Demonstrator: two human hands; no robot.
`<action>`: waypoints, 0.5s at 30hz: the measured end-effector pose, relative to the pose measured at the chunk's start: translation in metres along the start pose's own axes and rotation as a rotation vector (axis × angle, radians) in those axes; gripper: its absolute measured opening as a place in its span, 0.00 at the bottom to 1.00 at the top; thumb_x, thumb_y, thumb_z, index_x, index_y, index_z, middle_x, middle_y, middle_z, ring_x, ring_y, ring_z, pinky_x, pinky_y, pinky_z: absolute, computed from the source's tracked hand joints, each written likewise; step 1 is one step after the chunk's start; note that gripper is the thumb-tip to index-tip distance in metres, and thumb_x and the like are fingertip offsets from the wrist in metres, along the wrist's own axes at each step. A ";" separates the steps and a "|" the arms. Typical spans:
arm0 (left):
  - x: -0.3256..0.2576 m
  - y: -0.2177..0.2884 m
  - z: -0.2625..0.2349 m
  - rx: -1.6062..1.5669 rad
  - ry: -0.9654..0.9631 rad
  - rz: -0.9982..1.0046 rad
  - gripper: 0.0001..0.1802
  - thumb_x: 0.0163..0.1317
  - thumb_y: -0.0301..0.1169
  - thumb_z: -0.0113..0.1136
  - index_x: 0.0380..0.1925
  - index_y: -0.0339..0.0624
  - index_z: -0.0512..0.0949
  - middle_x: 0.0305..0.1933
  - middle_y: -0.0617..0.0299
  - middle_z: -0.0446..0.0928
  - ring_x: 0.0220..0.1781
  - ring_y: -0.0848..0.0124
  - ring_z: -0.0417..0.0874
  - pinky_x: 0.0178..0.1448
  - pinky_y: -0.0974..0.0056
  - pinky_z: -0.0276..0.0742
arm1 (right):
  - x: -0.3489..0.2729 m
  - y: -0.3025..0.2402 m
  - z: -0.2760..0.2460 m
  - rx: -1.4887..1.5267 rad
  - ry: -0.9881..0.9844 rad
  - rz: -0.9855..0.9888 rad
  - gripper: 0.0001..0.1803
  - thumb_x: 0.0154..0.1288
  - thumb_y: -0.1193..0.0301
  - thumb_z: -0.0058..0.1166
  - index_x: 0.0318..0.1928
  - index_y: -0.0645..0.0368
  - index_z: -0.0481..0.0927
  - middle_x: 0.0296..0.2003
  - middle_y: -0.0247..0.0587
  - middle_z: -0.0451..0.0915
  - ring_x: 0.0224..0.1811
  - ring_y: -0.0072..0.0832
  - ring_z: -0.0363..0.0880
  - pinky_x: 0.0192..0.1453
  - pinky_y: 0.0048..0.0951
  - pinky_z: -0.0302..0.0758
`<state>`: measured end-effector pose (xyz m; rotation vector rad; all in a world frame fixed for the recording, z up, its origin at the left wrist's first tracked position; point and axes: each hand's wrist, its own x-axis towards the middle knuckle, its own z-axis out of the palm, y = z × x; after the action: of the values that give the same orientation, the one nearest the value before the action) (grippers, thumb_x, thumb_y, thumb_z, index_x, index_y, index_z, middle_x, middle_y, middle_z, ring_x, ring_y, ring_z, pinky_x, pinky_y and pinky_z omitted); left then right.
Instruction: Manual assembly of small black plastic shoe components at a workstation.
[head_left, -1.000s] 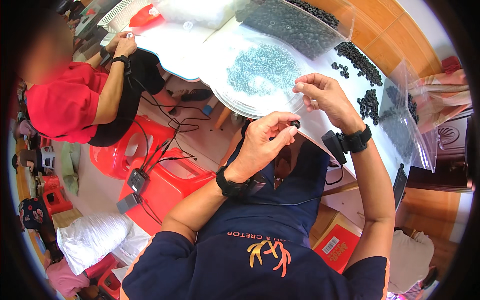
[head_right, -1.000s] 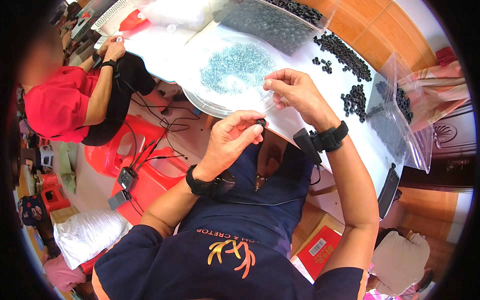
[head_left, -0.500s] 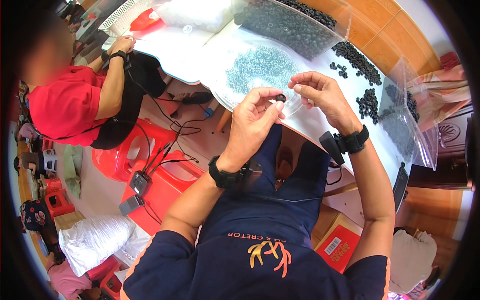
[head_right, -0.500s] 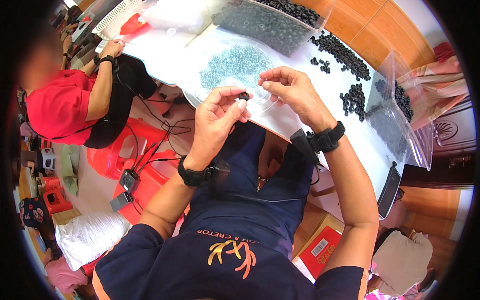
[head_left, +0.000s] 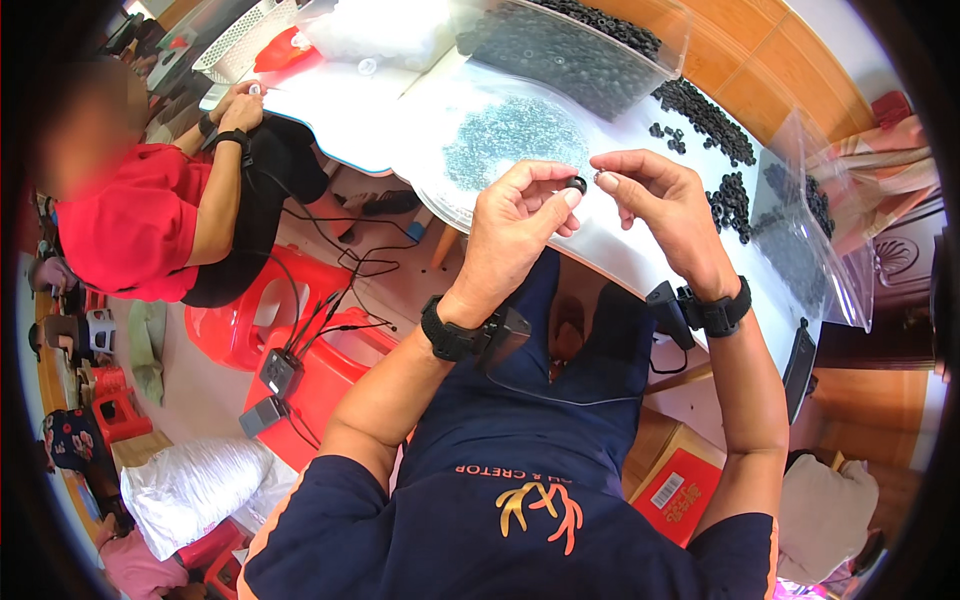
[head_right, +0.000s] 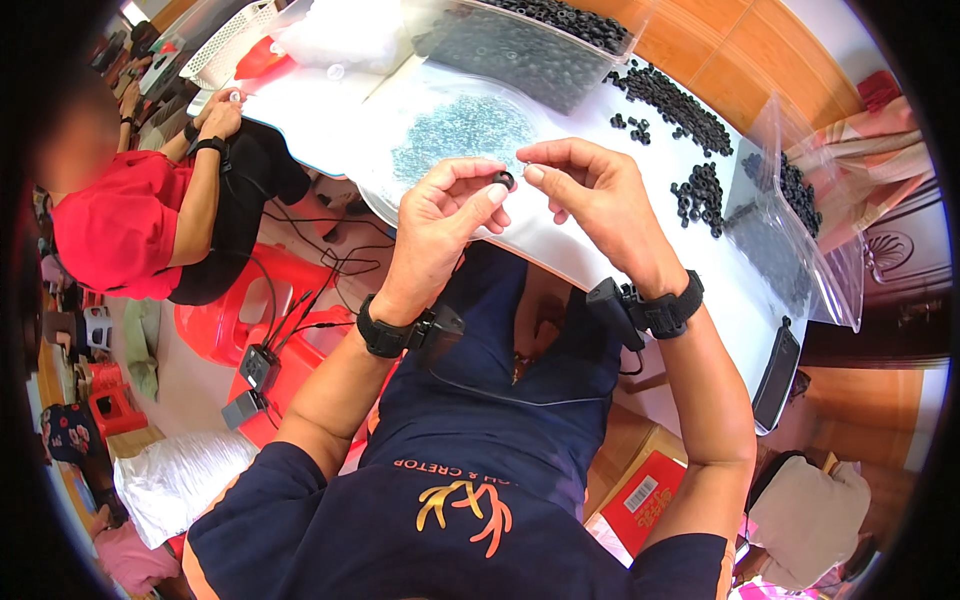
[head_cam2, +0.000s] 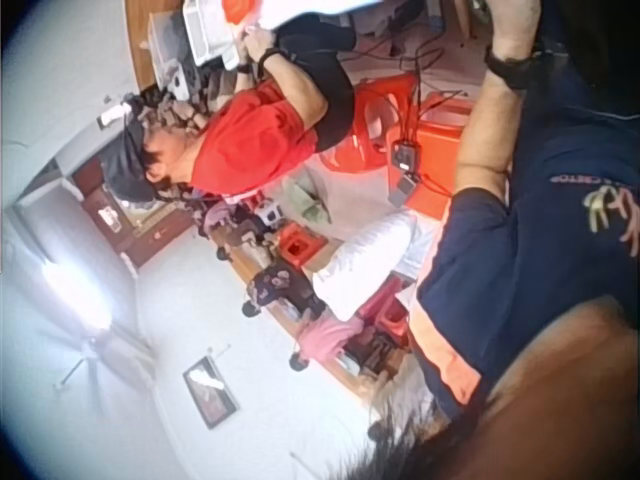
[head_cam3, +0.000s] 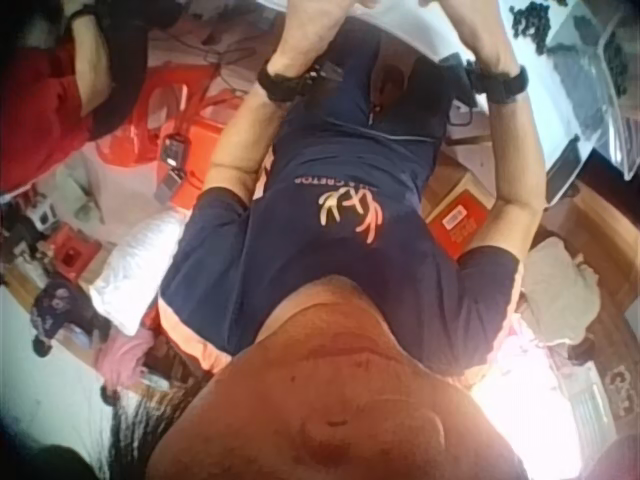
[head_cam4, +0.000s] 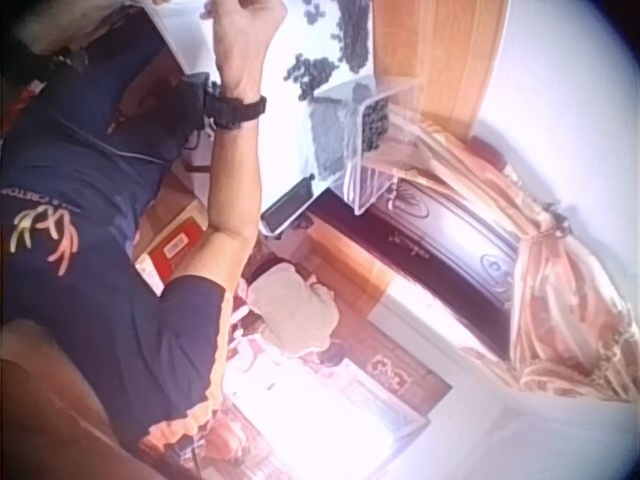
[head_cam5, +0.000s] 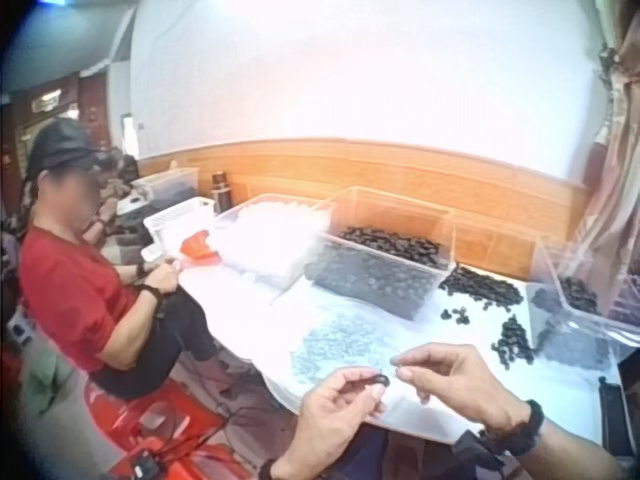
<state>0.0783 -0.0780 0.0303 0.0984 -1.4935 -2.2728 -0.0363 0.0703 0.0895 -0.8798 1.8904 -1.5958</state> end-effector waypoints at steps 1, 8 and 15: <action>0.000 0.000 0.001 -0.002 -0.005 -0.001 0.14 0.66 0.23 0.61 0.51 0.33 0.76 0.43 0.58 0.81 0.37 0.75 0.81 0.42 0.70 0.79 | -0.003 -0.001 -0.001 -0.001 0.005 0.000 0.12 0.67 0.70 0.60 0.48 0.62 0.84 0.33 0.30 0.82 0.28 0.14 0.71 0.33 0.18 0.71; 0.005 -0.009 0.024 0.034 -0.090 0.008 0.10 0.66 0.23 0.60 0.47 0.32 0.77 0.37 0.61 0.82 0.34 0.78 0.81 0.39 0.72 0.80 | -0.023 -0.004 -0.012 -0.139 0.073 -0.031 0.11 0.67 0.70 0.61 0.47 0.60 0.84 0.33 0.30 0.82 0.30 0.13 0.71 0.33 0.18 0.70; 0.013 -0.023 0.053 -0.025 -0.154 -0.034 0.13 0.67 0.23 0.60 0.49 0.31 0.77 0.40 0.57 0.82 0.36 0.74 0.83 0.42 0.69 0.82 | -0.044 0.005 -0.033 -0.630 0.184 -0.412 0.12 0.64 0.75 0.60 0.48 0.63 0.84 0.38 0.40 0.80 0.34 0.25 0.78 0.36 0.25 0.74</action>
<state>0.0449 -0.0298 0.0345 -0.0599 -1.5489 -2.3723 -0.0319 0.1256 0.0889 -1.5039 2.5307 -1.3275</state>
